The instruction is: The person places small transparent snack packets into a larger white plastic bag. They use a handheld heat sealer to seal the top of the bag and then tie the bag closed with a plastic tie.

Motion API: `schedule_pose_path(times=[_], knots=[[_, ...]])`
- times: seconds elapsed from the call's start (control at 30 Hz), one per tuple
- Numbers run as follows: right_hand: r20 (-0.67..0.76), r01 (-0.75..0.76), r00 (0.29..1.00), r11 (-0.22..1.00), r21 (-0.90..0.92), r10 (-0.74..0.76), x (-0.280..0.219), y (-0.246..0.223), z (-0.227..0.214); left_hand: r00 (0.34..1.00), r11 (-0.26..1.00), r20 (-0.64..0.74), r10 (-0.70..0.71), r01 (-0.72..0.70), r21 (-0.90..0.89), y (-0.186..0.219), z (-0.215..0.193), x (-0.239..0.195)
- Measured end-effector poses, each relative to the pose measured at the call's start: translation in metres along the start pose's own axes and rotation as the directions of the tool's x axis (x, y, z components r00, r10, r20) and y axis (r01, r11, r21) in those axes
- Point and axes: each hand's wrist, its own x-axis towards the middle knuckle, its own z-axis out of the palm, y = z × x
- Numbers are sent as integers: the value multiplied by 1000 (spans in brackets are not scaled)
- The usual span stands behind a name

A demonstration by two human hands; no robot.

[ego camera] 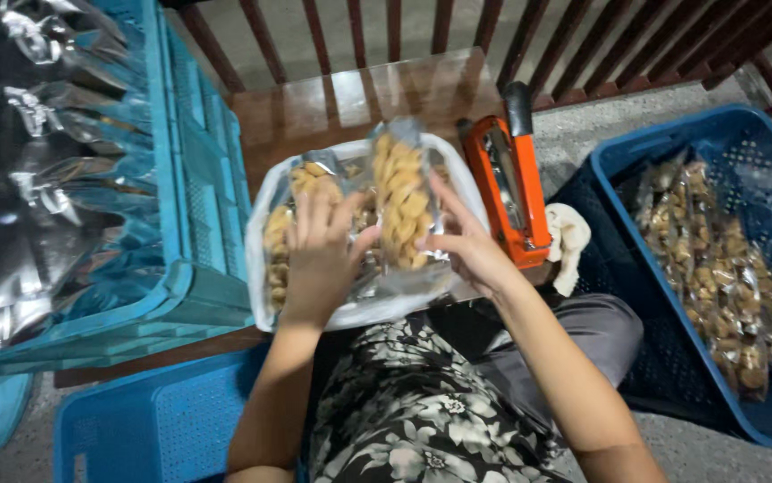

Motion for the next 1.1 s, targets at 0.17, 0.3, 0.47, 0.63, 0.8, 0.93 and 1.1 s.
schedule_pose_path(times=[0.17, 0.3, 0.47, 0.63, 0.8, 0.93, 1.1], knots=[[-17, 67, 997, 995, -78, -69, 28, 40, 10, 1000, 983, -19, -3, -1, -184, -47, 19, -19], [-74, 159, 981, 968, -196, -177, 31, 53, 22, 988, 920, 130, -88, 131, -369, -59, 10, -21], [-87, 247, 952, 902, -353, -294, -17, 55, 20, 977, 901, 189, -102, 171, -398, -58, -4, -19], [-68, 188, 957, 778, -600, -283, -25, 42, 24, 984, 929, 175, -38, 99, -355, -51, 3, -19], [69, 204, 967, 582, -787, -245, -9, 27, 49, 992, 981, 129, -1, 26, -192, -59, 15, -16], [136, 282, 950, 577, -767, -283, -5, 24, 46, 981, 965, 181, -65, 108, -239, -65, 13, -18], [112, 80, 993, 847, -526, -25, -11, 16, 24, 983, 995, 159, -93, 97, -23, -61, 9, -18]])
